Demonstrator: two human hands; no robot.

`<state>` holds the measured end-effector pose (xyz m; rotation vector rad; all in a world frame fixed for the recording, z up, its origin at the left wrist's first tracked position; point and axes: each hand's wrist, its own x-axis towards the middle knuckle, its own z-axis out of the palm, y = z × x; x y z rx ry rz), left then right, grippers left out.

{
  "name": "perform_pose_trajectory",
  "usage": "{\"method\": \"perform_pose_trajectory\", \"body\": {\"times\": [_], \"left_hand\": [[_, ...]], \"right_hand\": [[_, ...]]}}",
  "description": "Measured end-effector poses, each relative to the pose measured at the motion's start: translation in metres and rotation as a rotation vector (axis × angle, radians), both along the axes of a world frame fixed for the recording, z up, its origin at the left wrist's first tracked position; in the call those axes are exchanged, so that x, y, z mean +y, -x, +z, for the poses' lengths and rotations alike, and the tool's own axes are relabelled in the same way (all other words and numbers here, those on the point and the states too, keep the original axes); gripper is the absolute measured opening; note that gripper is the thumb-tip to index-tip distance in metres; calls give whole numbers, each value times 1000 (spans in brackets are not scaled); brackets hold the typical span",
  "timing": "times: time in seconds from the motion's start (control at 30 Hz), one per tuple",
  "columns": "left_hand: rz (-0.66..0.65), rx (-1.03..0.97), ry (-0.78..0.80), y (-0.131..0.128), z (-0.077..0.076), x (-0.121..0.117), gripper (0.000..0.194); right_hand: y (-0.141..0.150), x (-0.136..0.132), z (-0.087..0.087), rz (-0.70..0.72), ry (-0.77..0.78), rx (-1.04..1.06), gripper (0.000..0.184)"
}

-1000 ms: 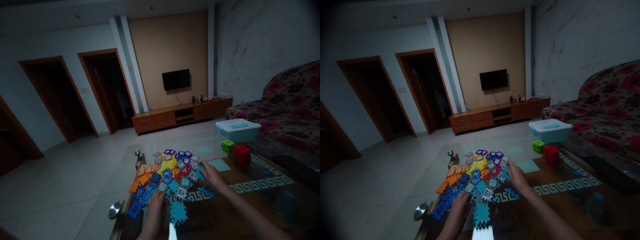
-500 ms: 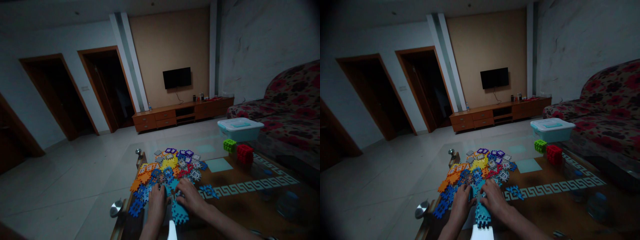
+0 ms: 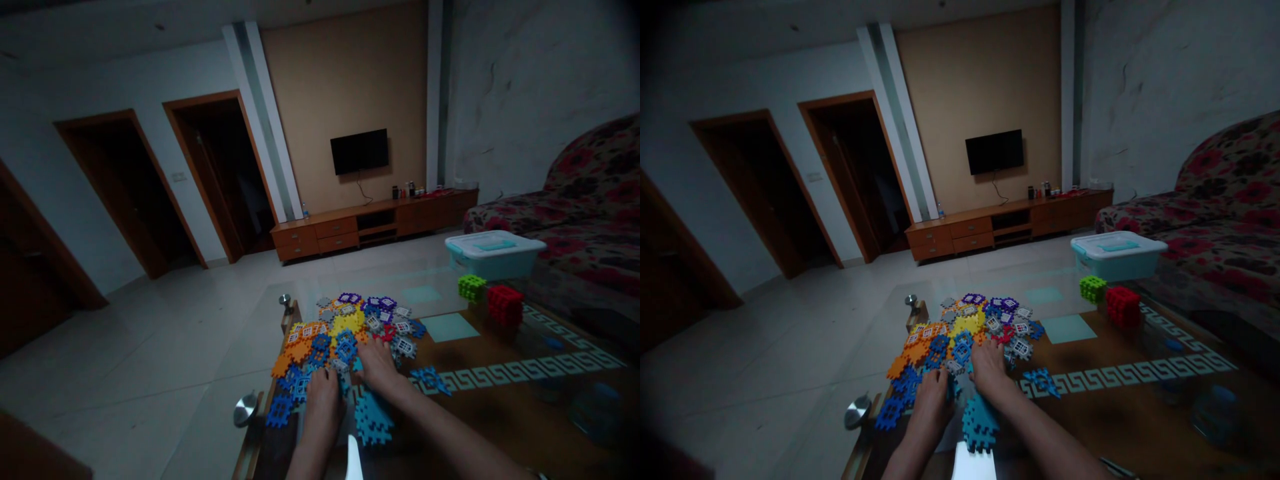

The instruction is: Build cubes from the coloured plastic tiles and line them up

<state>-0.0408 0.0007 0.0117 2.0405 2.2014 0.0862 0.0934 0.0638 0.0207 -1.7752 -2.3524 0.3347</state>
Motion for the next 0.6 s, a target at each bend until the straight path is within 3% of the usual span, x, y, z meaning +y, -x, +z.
{"method": "perform_pose_trajectory", "body": {"times": [0.17, 0.27, 0.37, 0.5, 0.6], "left_hand": [[-82, -55, 13, 4, 0, 2, 49], [-56, -90, -9, 5, 5, 2, 54], [17, -145, -60, 16, 14, 0, 47], [169, -232, -97, 43, 30, -6, 34], [263, -285, -112, 54, 37, -12, 34]], "right_hand": [[-16, 8, -9, 65, -18, 64, 51], [-27, 12, -12, 182, -77, 197, 31], [-38, 16, -8, 207, -140, 367, 9], [-52, 16, 1, 173, -147, 595, 10], [-60, 4, 1, 150, -27, 702, 12]]}}
